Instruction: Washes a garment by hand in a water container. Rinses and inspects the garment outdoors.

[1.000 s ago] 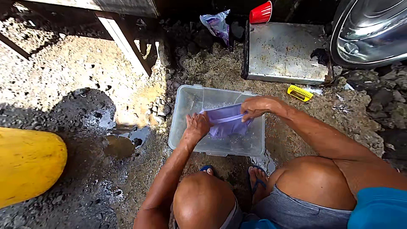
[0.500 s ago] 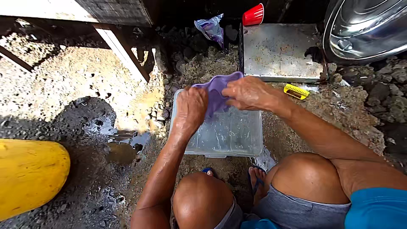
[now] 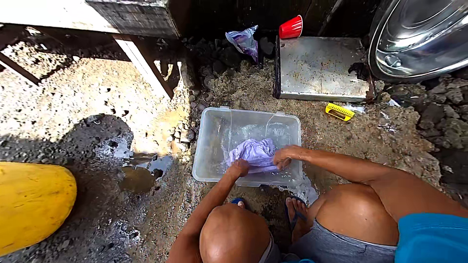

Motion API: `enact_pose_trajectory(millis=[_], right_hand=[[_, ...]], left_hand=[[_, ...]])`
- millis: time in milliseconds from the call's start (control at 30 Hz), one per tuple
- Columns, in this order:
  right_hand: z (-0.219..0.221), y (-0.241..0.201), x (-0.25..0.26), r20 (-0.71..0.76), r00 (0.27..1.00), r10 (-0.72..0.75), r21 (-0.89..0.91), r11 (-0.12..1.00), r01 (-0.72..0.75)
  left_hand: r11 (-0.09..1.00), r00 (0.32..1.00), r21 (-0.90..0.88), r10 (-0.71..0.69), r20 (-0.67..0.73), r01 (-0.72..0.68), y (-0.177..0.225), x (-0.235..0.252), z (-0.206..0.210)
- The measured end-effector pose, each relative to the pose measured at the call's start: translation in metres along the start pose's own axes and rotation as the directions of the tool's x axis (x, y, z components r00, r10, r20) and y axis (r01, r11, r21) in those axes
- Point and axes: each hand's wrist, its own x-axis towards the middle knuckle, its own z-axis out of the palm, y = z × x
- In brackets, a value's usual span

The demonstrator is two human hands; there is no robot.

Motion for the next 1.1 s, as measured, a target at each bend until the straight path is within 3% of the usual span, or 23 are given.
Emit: enact_pose_trajectory(millis=[100,200,267,367,433,600,633,700,767,833,867,900,967,1100], right_hand=[[-0.051,-0.004,-0.058,-0.274,0.961,-0.032,0.048,0.998,0.046],[-0.101,-0.038,-0.152,-0.466,0.884,-0.031,-0.012,1.000,0.029],[-0.104,-0.059,-0.207,-0.657,0.751,-0.065,-0.053,0.998,0.041],[-0.090,-0.082,-0.261,-0.866,0.479,-0.144,-0.190,0.981,-0.048],[-0.080,-0.100,-0.284,-0.928,0.324,-0.183,-0.251,0.951,-0.181],[-0.058,-0.121,-0.291,-0.987,0.056,-0.150,-0.159,0.892,-0.423],[-0.055,-0.121,-0.288,-0.989,0.054,-0.139,-0.148,0.881,-0.449],[-0.054,-0.117,-0.275,-0.982,0.163,-0.096,-0.161,0.878,-0.451],[-0.057,-0.100,-0.233,-0.915,0.403,0.006,-0.154,0.918,-0.365],[-0.053,-0.062,-0.151,-0.712,0.690,0.130,-0.062,0.967,-0.246],[-0.043,-0.038,-0.103,-0.592,0.786,0.177,0.027,0.979,-0.200],[-0.029,-0.017,-0.058,-0.500,0.839,0.212,0.117,0.977,-0.177],[-0.002,0.004,0.003,-0.443,0.858,0.261,0.254,0.954,-0.159],[0.051,0.003,0.059,-0.645,0.686,0.336,0.379,0.921,-0.095]], left_hand=[[0.989,0.974,-0.090,-0.136,-0.180,0.121,0.011,-0.061,-0.055],[0.991,0.882,-0.085,-0.128,-0.453,0.100,0.011,-0.125,-0.101],[0.998,0.819,-0.017,-0.055,-0.572,0.055,0.016,-0.169,-0.123],[0.997,0.734,0.074,0.055,-0.677,-0.006,0.027,-0.221,-0.145],[0.990,0.656,0.141,0.117,-0.746,-0.017,0.036,-0.246,-0.152],[0.969,0.408,0.243,0.238,-0.881,-0.039,0.049,-0.277,-0.143],[0.968,0.384,0.251,0.243,-0.891,-0.031,0.049,-0.276,-0.141],[0.967,0.425,0.251,0.244,-0.871,-0.041,0.045,-0.260,-0.139],[0.980,0.616,0.187,0.186,-0.765,-0.063,0.042,-0.219,-0.133],[0.995,0.857,0.086,0.084,-0.508,-0.047,0.039,-0.149,-0.117],[0.998,0.931,0.054,0.043,-0.362,-0.026,0.038,-0.108,-0.101],[0.999,0.964,0.046,0.023,-0.265,-0.011,0.037,-0.069,-0.079],[0.999,0.977,0.042,0.026,-0.214,-0.018,0.032,-0.011,-0.035],[0.987,0.898,0.068,0.160,-0.409,-0.145,0.004,0.054,0.021]])
